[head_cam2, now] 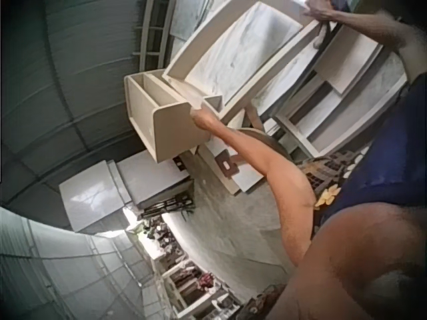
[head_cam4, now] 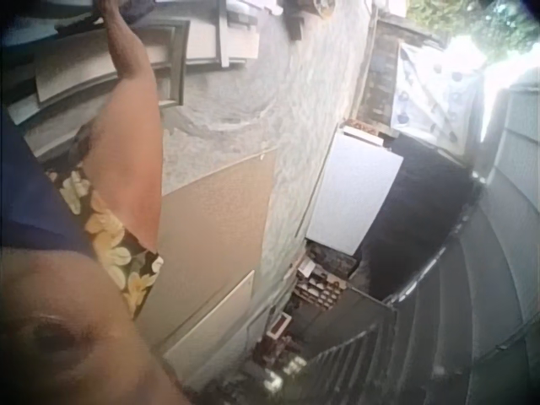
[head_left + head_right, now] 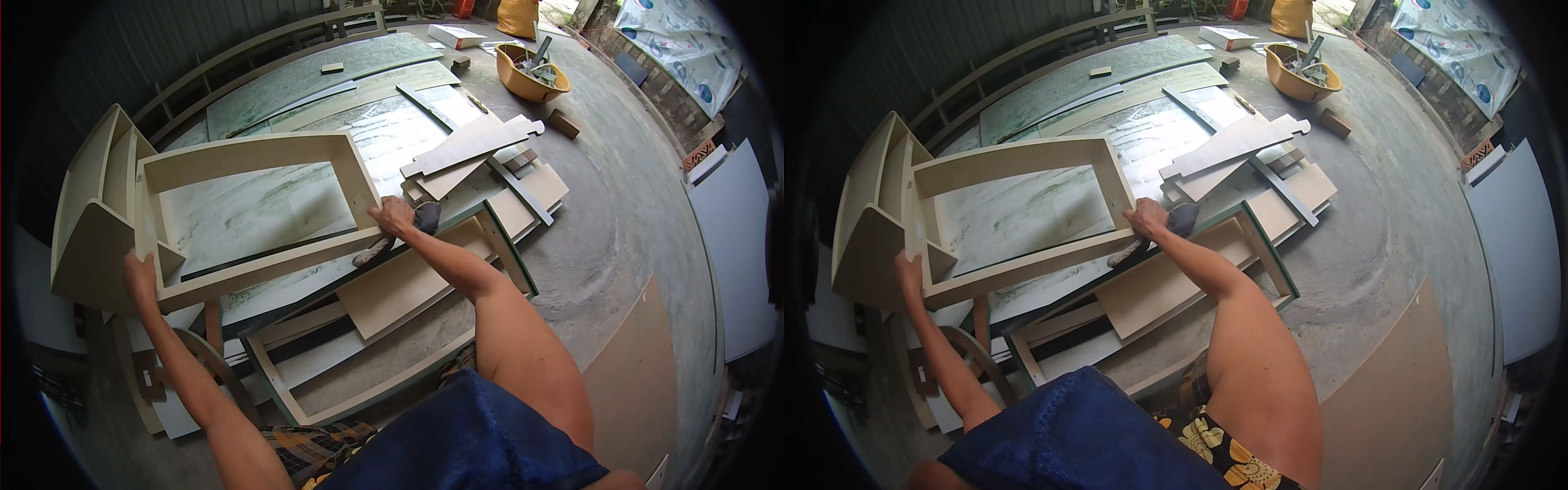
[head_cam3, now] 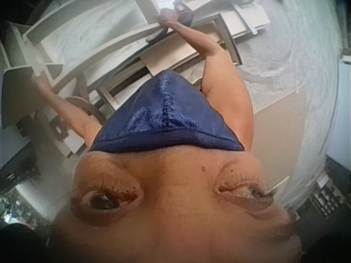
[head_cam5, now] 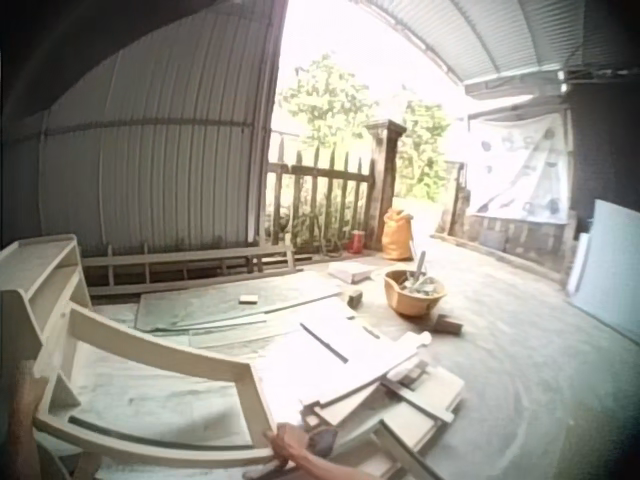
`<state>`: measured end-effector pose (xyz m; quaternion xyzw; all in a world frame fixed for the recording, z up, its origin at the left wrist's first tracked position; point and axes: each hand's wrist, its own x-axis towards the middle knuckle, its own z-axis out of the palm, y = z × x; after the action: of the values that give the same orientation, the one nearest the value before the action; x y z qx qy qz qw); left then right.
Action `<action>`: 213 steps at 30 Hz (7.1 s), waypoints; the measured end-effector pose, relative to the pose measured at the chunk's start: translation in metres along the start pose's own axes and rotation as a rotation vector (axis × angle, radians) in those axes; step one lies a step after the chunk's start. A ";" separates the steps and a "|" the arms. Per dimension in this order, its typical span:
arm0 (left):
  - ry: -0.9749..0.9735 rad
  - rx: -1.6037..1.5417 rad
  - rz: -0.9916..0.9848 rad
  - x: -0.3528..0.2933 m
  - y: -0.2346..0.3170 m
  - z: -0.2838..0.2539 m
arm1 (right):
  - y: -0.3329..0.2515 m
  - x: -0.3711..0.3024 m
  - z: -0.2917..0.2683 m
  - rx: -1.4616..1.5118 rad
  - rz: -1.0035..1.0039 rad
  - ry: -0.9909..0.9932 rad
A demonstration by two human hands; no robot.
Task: Cleaning and wiping down wooden furniture components with a cloth.
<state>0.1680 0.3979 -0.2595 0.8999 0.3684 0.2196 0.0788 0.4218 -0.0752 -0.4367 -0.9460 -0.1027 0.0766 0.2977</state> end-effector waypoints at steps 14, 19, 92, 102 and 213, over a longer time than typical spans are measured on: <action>0.061 0.411 -0.011 -0.060 0.140 -0.117 | 0.000 -0.002 0.043 -0.090 -0.013 -0.254; 0.049 0.436 -0.071 -0.062 0.160 -0.128 | -0.006 0.004 0.042 -0.159 -0.017 -0.335; -0.428 -0.472 0.715 0.014 0.352 -0.079 | -0.248 -0.116 -0.220 0.462 -1.635 0.615; -0.347 -0.299 0.698 -0.009 0.398 -0.093 | -0.142 -0.087 -0.094 0.141 -1.481 0.395; -0.782 -0.181 0.617 0.092 0.355 -0.086 | -0.218 -0.017 -0.120 0.699 -0.717 -0.030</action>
<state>0.4102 0.2064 -0.0437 0.9713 0.0078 -0.0898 0.2203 0.3977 0.0304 -0.2119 -0.6937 -0.3939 0.0130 0.6029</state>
